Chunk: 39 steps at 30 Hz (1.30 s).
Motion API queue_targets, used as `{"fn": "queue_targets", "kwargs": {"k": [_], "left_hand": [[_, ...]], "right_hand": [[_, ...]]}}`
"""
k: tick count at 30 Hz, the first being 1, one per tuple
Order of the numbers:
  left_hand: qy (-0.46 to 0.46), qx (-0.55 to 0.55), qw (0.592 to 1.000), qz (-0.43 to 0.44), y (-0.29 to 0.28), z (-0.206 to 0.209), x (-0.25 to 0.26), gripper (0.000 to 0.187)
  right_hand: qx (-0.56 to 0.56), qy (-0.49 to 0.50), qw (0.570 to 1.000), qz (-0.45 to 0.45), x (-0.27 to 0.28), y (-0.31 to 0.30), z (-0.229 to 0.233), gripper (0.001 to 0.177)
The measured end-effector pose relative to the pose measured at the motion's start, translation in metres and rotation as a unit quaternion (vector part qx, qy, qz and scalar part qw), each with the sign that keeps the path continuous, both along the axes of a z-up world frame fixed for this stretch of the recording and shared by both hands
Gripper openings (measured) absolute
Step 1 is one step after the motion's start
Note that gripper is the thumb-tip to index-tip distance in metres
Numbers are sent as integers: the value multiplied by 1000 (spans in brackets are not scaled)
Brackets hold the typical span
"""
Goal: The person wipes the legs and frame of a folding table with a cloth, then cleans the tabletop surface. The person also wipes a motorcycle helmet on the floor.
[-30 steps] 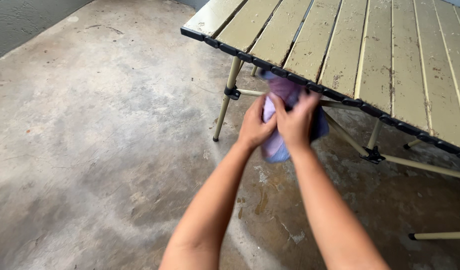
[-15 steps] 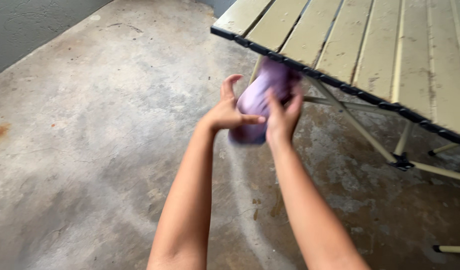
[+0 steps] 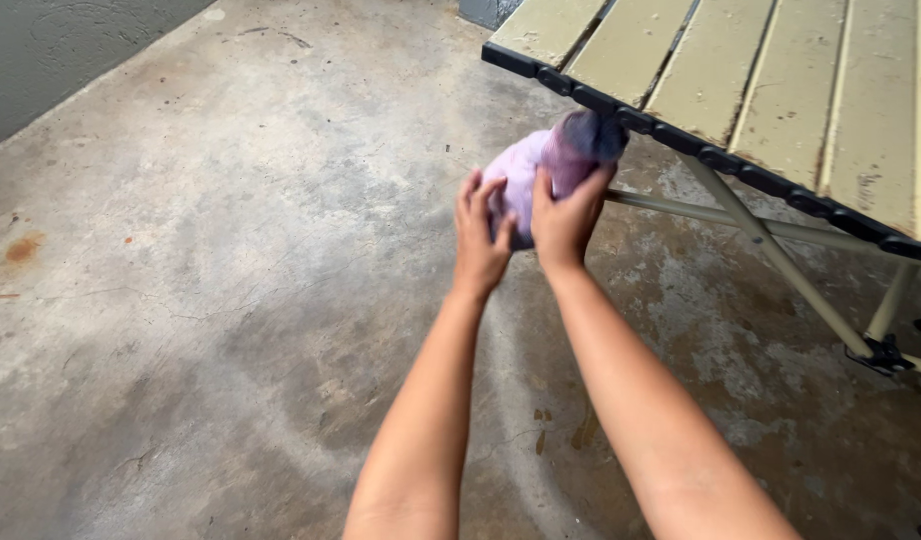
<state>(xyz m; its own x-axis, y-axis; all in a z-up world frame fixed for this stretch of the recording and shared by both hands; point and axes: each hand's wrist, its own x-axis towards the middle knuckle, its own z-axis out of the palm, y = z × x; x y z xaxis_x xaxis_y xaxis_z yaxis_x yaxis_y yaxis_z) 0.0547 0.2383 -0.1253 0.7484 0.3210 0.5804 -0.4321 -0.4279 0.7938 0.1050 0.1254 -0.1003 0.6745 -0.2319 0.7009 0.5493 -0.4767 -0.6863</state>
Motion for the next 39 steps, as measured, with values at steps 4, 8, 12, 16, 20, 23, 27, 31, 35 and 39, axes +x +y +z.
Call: {"fn": "queue_targets", "kwargs": {"k": [4, 8, 12, 16, 20, 23, 27, 31, 35, 39], "left_hand": [[56, -42, 998, -9, -10, -45, 2, 63], [101, -112, 986, 65, -11, -71, 15, 46], [118, -127, 982, 73, -23, -94, 33, 56], [161, -173, 969, 72, -36, -151, 48, 39], [223, -72, 969, 75, -32, -241, 64, 51], [379, 1, 925, 31, -35, -295, 68, 36], [391, 86, 916, 16, -40, -318, 72, 57], [444, 58, 894, 1, -42, -296, 77, 45], [383, -94, 919, 0, -47, -248, 78, 33], [225, -302, 925, -56, -43, -155, 84, 33]], "right_hand": [[-64, -25, 998, 14, -36, 2, -34, 79], [-79, -4, 997, 16, -31, 8, -56, 87], [-108, -13, 994, 24, -11, 10, -85, 78], [-132, 53, 989, 38, -2, -11, -152, 63], [-138, 343, 924, 93, 44, -36, -241, 53], [-192, 388, 891, 135, 63, -51, -295, 56], [-252, 457, 845, 117, 73, -64, -320, 59], [-177, 475, 850, 144, 72, -76, -299, 57], [-29, 383, 913, 134, 50, -84, -248, 59], [194, 283, 916, 208, 10, -87, -177, 44]]}}
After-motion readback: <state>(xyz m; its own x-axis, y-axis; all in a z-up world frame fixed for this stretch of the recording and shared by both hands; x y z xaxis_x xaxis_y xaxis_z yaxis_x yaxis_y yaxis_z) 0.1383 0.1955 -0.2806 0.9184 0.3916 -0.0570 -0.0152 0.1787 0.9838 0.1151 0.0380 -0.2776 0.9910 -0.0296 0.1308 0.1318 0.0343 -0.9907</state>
